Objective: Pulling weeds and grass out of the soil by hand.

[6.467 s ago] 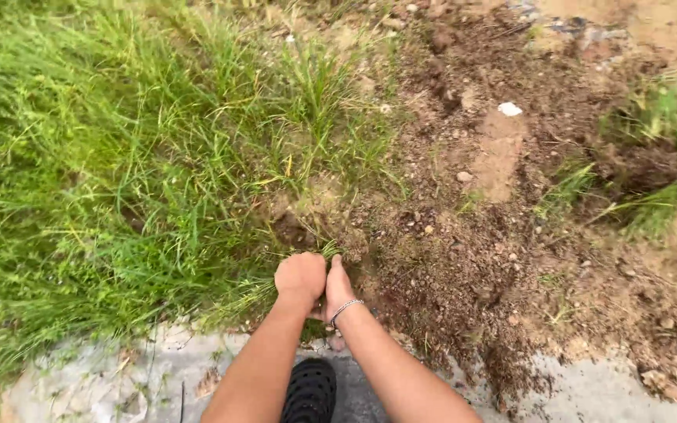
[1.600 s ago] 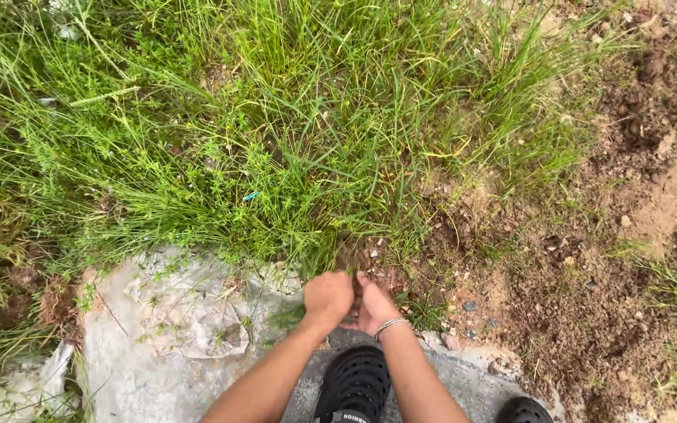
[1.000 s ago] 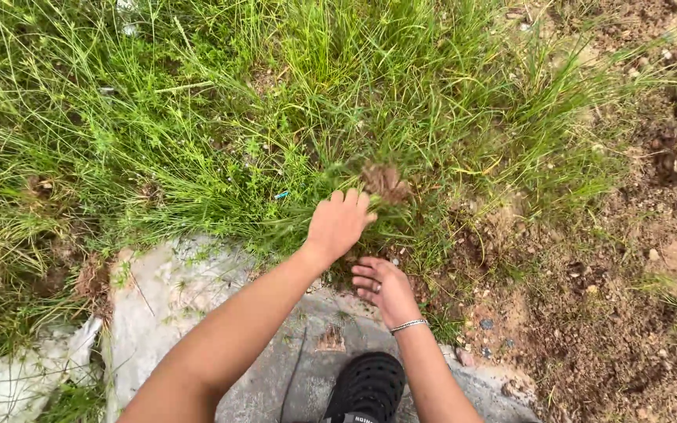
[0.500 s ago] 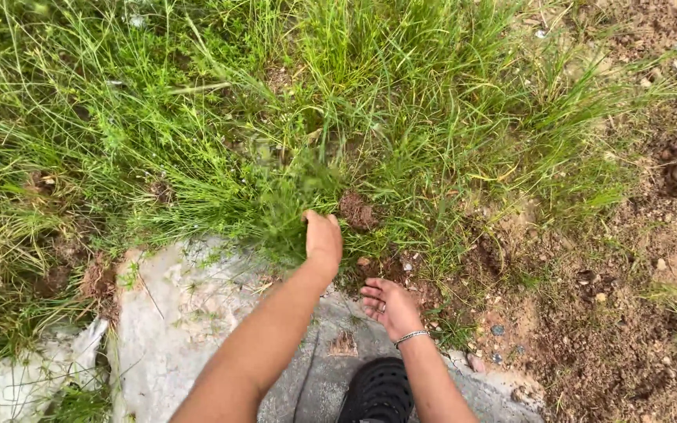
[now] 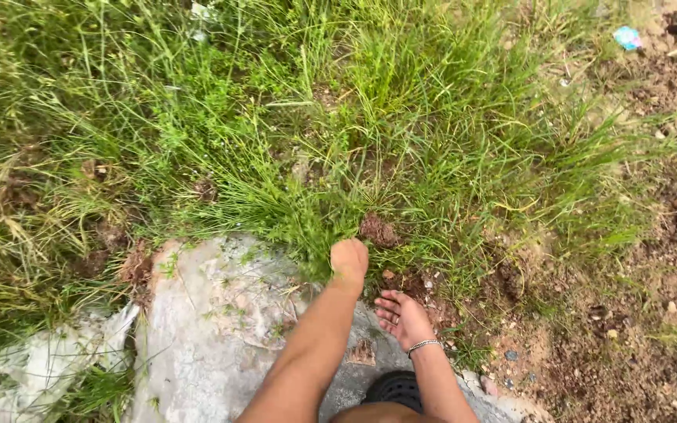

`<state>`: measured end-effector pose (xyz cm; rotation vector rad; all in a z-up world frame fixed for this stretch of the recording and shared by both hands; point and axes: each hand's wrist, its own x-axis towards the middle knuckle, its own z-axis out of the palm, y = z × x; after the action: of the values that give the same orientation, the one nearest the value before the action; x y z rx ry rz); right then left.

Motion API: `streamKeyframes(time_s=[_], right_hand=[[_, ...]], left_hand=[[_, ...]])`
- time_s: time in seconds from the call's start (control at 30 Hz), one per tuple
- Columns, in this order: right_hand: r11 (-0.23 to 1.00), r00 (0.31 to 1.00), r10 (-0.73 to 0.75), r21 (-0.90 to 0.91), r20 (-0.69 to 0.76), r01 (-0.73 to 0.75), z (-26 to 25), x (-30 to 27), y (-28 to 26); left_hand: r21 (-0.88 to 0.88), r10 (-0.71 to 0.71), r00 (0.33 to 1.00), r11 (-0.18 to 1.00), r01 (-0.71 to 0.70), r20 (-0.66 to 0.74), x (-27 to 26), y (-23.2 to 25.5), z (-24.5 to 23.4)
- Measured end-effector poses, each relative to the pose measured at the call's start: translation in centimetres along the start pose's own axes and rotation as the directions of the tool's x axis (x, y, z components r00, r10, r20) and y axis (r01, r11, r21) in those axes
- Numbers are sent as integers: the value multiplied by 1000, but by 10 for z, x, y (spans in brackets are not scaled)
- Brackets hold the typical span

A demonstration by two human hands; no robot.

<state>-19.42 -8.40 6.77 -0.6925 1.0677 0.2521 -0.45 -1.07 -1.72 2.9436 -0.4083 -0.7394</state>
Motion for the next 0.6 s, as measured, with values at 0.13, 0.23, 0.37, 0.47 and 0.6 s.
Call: streamKeyframes(time_s=[0.13,0.23,0.37,0.47,0.6], right_hand=[[999,1000,29,-23,-1,-29,-1,11,0],[999,998,38,-21,50,-37,8,11,-8],[992,993,111,-59,-27,-112,47,-5,-30],[967,971,228,-128,69,-218,68,-13,-23],[955,947,297,-33,118,-295,82,-6,-24]], left_hand=[[321,147,974,926,-196,172,-52,7,-57],[215,159,979,959,-184,128,-53,-2,-57],[147,115,985,980,-134,128,-64,-7,-59],[87,179,983,980,-182,41,-78,-21,-44],[-154,6,991,988,15,132,-101,-13,-70]])
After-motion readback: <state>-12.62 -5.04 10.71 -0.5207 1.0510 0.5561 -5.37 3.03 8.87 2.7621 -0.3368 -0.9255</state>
